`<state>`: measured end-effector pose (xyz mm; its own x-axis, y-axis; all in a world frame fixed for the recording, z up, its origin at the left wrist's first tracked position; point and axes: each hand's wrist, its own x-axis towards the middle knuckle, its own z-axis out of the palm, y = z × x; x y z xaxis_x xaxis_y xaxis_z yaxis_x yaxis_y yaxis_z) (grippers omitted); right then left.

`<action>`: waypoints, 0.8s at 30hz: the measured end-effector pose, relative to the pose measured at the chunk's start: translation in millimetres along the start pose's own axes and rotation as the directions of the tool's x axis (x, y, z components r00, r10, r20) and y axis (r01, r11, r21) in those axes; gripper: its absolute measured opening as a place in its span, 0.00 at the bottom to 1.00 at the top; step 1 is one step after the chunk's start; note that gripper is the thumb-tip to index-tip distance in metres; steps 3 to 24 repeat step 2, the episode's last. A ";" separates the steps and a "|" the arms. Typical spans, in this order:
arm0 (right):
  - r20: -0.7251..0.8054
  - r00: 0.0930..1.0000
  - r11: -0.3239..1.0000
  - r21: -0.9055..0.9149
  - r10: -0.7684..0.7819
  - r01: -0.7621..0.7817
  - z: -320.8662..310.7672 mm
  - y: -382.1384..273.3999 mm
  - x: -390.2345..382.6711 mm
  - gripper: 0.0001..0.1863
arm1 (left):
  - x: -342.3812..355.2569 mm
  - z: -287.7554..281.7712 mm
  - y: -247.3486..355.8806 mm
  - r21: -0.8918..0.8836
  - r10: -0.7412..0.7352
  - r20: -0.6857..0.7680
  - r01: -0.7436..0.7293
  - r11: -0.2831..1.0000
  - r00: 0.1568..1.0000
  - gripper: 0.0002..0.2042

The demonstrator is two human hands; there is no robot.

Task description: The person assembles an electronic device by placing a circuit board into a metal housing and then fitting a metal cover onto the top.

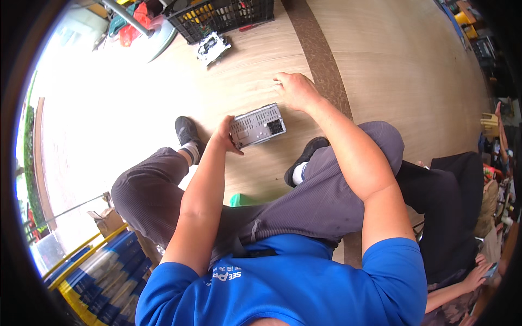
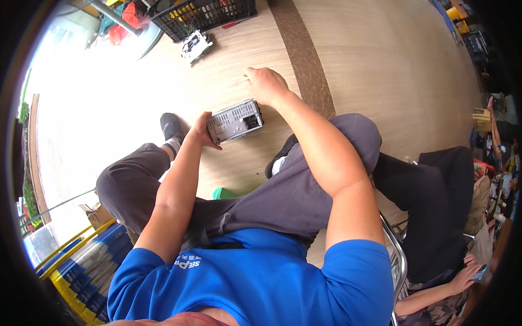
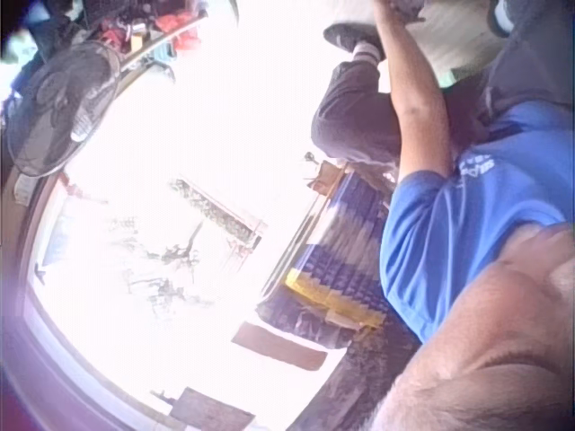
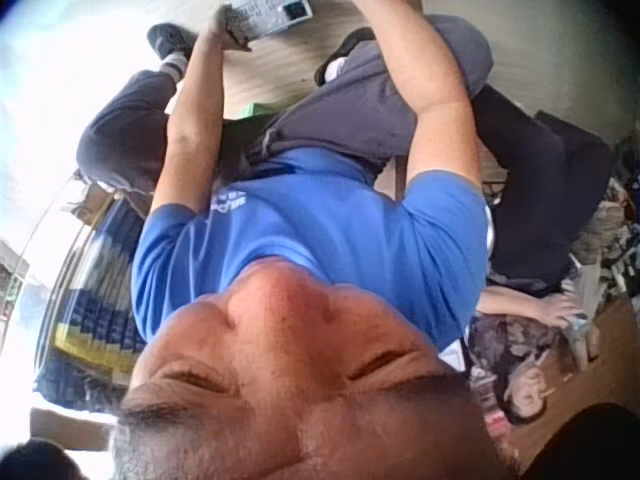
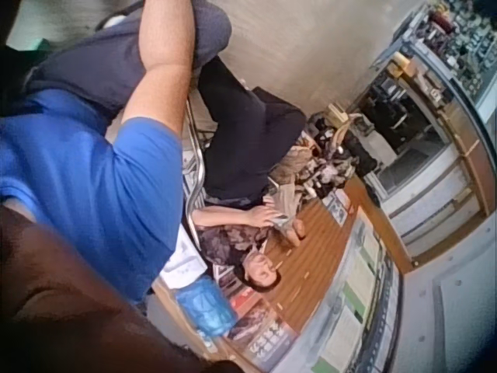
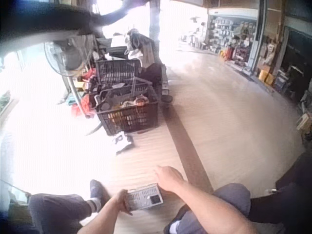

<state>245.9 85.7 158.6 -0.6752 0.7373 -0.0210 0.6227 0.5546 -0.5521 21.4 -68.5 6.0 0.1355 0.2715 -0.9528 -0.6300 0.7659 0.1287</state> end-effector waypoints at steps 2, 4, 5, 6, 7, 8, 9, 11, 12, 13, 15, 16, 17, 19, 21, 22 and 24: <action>0.006 1.000 1.000 0.026 -0.016 0.016 -7.8 -1.6 -0.5 0.15 | 0.2 -1.0 -7.2 -0.017 -0.013 0.063 0.014 1.000 0.998 0.29; 0.006 1.000 1.000 0.026 -0.016 0.016 -7.8 -1.6 -0.5 0.15 | 0.2 -1.0 -7.2 -0.017 -0.013 0.063 0.014 1.000 0.998 0.29; 0.006 1.000 1.000 0.026 -0.016 0.016 -7.8 -1.6 -0.5 0.15 | 0.2 -1.0 -7.2 -0.017 -0.013 0.063 0.014 1.000 0.998 0.29; 0.006 1.000 1.000 0.026 -0.016 0.016 -7.8 -1.6 -0.5 0.15 | 0.2 -1.0 -7.2 -0.017 -0.013 0.063 0.014 1.000 0.998 0.29; 0.006 1.000 1.000 0.026 -0.016 0.016 -7.8 -1.6 -0.5 0.15 | 0.2 -1.0 -7.2 -0.017 -0.013 0.063 0.014 1.000 0.998 0.29; 0.006 1.000 1.000 0.026 -0.016 0.016 -7.8 -1.6 -0.5 0.15 | 0.2 -1.0 -7.2 -0.017 -0.013 0.063 0.014 1.000 0.998 0.29; 0.006 1.000 1.000 0.026 -0.016 0.016 -7.8 -1.6 -0.5 0.15 | 0.2 -1.0 -7.2 -0.017 -0.013 0.063 0.014 1.000 0.998 0.29; 0.006 1.000 1.000 0.026 -0.016 0.016 -7.8 -1.6 -0.5 0.15 | 0.2 -1.0 -7.2 -0.017 -0.013 0.063 0.014 1.000 0.998 0.29; 0.006 1.000 1.000 0.026 -0.016 0.016 -7.8 -1.6 -0.5 0.15 | 0.2 -1.0 -7.2 -0.017 -0.013 0.063 0.014 1.000 0.998 0.29; 0.006 1.000 1.000 0.026 -0.016 0.016 -7.8 -1.6 -0.5 0.15 | 0.2 -1.0 -7.2 -0.017 -0.013 0.063 0.014 1.000 0.998 0.29; 0.006 1.000 1.000 0.026 -0.016 0.016 -7.8 -1.6 -0.5 0.15 | 0.2 -1.0 -7.2 -0.017 -0.013 0.063 0.014 1.000 0.998 0.29; 0.006 1.000 1.000 0.026 -0.016 0.016 -7.8 -1.6 -0.5 0.15 | 0.2 -1.0 -7.2 -0.017 -0.013 0.063 0.014 1.000 0.998 0.29; 0.006 1.000 1.000 0.026 -0.016 0.016 -7.8 -1.6 -0.5 0.15 | 0.2 -1.0 -7.2 -0.017 -0.013 0.063 0.014 1.000 0.998 0.29; 0.006 1.000 1.000 0.026 -0.016 0.016 -7.8 -1.6 -0.5 0.15 | 0.2 -1.0 -7.2 -0.017 -0.013 0.063 0.014 1.000 0.998 0.29; 0.006 1.000 1.000 0.026 -0.016 0.016 -7.8 -1.6 -0.5 0.15 | 0.2 -1.0 -7.2 -0.017 -0.013 0.063 0.014 1.000 0.998 0.29; 0.006 1.000 1.000 0.026 -0.016 0.016 -7.8 -1.6 -0.5 0.15 | 0.2 -1.0 -7.2 -0.017 -0.013 0.063 0.014 1.000 0.998 0.29; 0.006 1.000 1.000 0.026 -0.016 0.016 -7.8 -1.6 -0.5 0.15 | 0.2 -1.0 -7.2 -0.017 -0.013 0.063 0.014 1.000 0.998 0.29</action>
